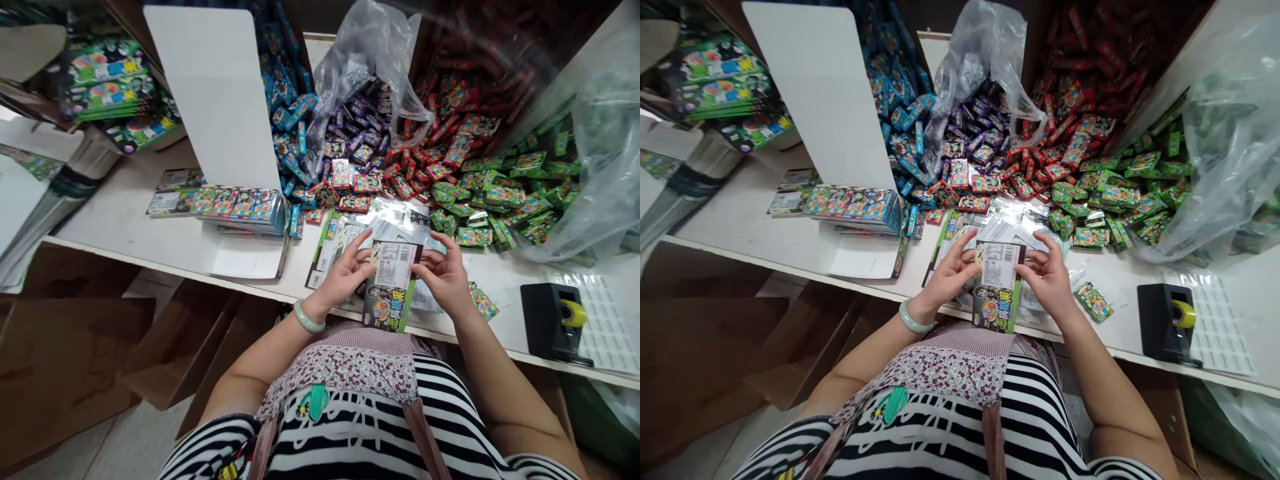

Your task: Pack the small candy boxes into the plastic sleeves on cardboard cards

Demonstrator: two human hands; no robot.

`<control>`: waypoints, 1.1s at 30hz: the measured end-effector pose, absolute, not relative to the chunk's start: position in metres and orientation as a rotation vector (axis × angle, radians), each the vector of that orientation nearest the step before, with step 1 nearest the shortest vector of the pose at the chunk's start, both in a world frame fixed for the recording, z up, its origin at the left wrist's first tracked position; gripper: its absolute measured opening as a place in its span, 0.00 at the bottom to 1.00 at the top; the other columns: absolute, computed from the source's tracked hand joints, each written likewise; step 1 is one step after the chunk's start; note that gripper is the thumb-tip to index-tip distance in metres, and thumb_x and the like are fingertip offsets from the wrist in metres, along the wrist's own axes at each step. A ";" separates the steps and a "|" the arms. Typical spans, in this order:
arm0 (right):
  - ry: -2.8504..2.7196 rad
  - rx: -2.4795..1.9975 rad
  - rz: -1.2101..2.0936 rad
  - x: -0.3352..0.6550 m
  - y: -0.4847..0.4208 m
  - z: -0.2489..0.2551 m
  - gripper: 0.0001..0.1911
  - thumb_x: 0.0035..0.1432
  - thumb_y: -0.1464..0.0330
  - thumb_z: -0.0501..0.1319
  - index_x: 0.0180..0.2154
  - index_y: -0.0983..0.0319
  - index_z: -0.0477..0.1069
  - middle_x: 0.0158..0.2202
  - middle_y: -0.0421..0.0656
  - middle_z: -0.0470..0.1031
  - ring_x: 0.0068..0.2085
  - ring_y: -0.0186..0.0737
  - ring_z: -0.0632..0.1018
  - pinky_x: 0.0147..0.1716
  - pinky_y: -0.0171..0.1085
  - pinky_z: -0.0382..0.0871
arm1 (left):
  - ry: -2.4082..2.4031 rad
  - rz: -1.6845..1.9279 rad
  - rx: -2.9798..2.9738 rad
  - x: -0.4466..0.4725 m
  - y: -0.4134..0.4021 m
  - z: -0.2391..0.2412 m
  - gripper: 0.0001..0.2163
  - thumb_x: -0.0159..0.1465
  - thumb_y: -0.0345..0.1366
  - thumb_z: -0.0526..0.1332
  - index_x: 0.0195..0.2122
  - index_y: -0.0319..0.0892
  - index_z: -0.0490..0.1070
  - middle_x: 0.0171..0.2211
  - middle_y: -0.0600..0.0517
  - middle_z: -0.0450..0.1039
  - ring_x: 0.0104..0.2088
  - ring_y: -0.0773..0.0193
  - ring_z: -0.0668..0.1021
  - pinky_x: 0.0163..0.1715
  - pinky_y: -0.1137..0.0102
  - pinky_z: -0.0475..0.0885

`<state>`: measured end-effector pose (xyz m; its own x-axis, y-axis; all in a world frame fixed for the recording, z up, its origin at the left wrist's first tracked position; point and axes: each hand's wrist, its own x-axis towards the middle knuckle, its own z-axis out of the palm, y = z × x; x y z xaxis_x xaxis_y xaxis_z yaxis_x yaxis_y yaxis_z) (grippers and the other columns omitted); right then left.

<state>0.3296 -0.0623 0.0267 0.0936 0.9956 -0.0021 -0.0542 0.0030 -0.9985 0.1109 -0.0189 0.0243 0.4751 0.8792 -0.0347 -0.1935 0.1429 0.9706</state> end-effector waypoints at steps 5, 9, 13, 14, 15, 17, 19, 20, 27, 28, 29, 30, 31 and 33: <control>-1.200 -1.221 1.159 0.325 -0.071 0.032 0.26 0.56 0.61 0.68 0.54 0.53 0.62 0.43 0.40 0.79 0.33 0.34 0.79 0.32 0.36 0.76 | 0.678 0.810 1.275 0.098 -0.023 0.028 0.31 0.62 0.44 0.67 0.65 0.52 0.59 0.46 0.48 0.75 0.39 0.65 0.80 0.41 0.68 0.78; -1.281 -1.272 1.180 0.329 -0.073 0.039 0.16 0.59 0.58 0.66 0.45 0.56 0.67 0.33 0.36 0.75 0.29 0.32 0.75 0.26 0.33 0.71 | 0.788 0.799 1.402 0.099 -0.028 0.032 0.23 0.63 0.43 0.66 0.58 0.46 0.67 0.35 0.52 0.73 0.32 0.68 0.77 0.34 0.72 0.75; -1.293 -1.274 1.251 0.333 -0.066 0.058 0.15 0.60 0.54 0.64 0.35 0.58 0.68 0.31 0.37 0.72 0.27 0.31 0.72 0.24 0.33 0.70 | 0.919 1.024 1.520 0.108 -0.027 0.046 0.10 0.67 0.43 0.61 0.42 0.43 0.74 0.32 0.52 0.74 0.33 0.67 0.76 0.36 0.70 0.73; -1.302 -1.278 1.242 0.332 -0.064 0.063 0.15 0.59 0.54 0.64 0.34 0.58 0.68 0.32 0.38 0.73 0.28 0.31 0.72 0.25 0.33 0.70 | 0.918 1.057 1.521 0.109 -0.025 0.050 0.09 0.67 0.43 0.61 0.37 0.42 0.74 0.33 0.51 0.75 0.35 0.66 0.76 0.38 0.69 0.74; -1.318 -1.283 1.219 0.332 -0.062 0.067 0.15 0.59 0.55 0.65 0.33 0.59 0.69 0.33 0.39 0.73 0.29 0.32 0.72 0.25 0.34 0.70 | 0.907 1.064 1.516 0.111 -0.023 0.055 0.10 0.67 0.42 0.61 0.34 0.42 0.74 0.34 0.50 0.76 0.36 0.65 0.77 0.40 0.67 0.74; -1.359 -1.283 1.159 0.330 -0.060 0.073 0.14 0.58 0.56 0.66 0.31 0.59 0.69 0.34 0.41 0.73 0.31 0.34 0.73 0.27 0.35 0.71 | 0.880 1.028 1.500 0.111 -0.019 0.062 0.10 0.65 0.42 0.64 0.31 0.42 0.74 0.33 0.50 0.77 0.37 0.65 0.78 0.41 0.66 0.75; -1.365 -1.260 1.124 0.328 -0.059 0.074 0.13 0.58 0.59 0.66 0.30 0.59 0.69 0.34 0.41 0.73 0.34 0.35 0.74 0.30 0.36 0.71 | 0.887 1.002 1.466 0.111 -0.016 0.067 0.08 0.62 0.40 0.66 0.30 0.42 0.74 0.32 0.50 0.76 0.35 0.66 0.77 0.39 0.67 0.75; -1.338 -1.248 1.123 0.327 -0.058 0.074 0.12 0.58 0.60 0.67 0.30 0.59 0.69 0.34 0.41 0.73 0.34 0.35 0.74 0.30 0.36 0.71 | 0.901 1.005 1.434 0.110 -0.015 0.068 0.07 0.61 0.39 0.67 0.32 0.42 0.75 0.31 0.51 0.76 0.34 0.66 0.77 0.38 0.68 0.75; -1.374 -1.247 1.145 0.327 -0.056 0.077 0.11 0.57 0.60 0.68 0.39 0.57 0.72 0.35 0.41 0.74 0.36 0.37 0.76 0.27 0.34 0.72 | 0.856 0.961 1.401 0.103 -0.012 0.071 0.08 0.60 0.36 0.68 0.40 0.42 0.77 0.33 0.51 0.77 0.35 0.66 0.78 0.39 0.68 0.76; -1.441 -1.253 1.089 0.328 -0.057 0.080 0.09 0.57 0.60 0.67 0.35 0.57 0.73 0.36 0.42 0.75 0.38 0.38 0.76 0.28 0.35 0.72 | 0.847 0.976 1.437 0.103 -0.013 0.071 0.06 0.60 0.36 0.68 0.36 0.42 0.78 0.34 0.50 0.77 0.37 0.65 0.78 0.41 0.67 0.76; -1.510 -1.254 1.036 0.328 -0.058 0.084 0.09 0.57 0.60 0.67 0.33 0.57 0.73 0.37 0.43 0.75 0.40 0.39 0.76 0.29 0.36 0.73 | 0.838 0.994 1.460 0.104 -0.013 0.072 0.05 0.60 0.37 0.69 0.33 0.42 0.77 0.35 0.49 0.78 0.39 0.64 0.79 0.43 0.66 0.76; -1.569 -1.250 0.994 0.328 -0.059 0.088 0.09 0.57 0.60 0.68 0.32 0.58 0.73 0.38 0.43 0.75 0.41 0.39 0.76 0.30 0.36 0.74 | 0.831 1.004 1.466 0.105 -0.014 0.073 0.06 0.59 0.38 0.69 0.32 0.42 0.76 0.36 0.49 0.78 0.40 0.63 0.79 0.43 0.66 0.76; -1.612 -1.247 0.970 0.328 -0.059 0.091 0.09 0.57 0.60 0.68 0.31 0.58 0.73 0.38 0.44 0.76 0.41 0.39 0.76 0.31 0.36 0.75 | 0.827 1.005 1.457 0.107 -0.015 0.075 0.07 0.59 0.39 0.69 0.32 0.42 0.75 0.35 0.49 0.78 0.40 0.63 0.79 0.43 0.66 0.76; -1.631 -1.252 0.967 0.327 -0.058 0.097 0.10 0.57 0.60 0.68 0.30 0.58 0.72 0.36 0.43 0.76 0.38 0.38 0.76 0.32 0.36 0.74 | 0.841 0.998 1.425 0.110 -0.016 0.077 0.09 0.58 0.41 0.70 0.31 0.42 0.74 0.33 0.50 0.77 0.36 0.65 0.78 0.39 0.67 0.76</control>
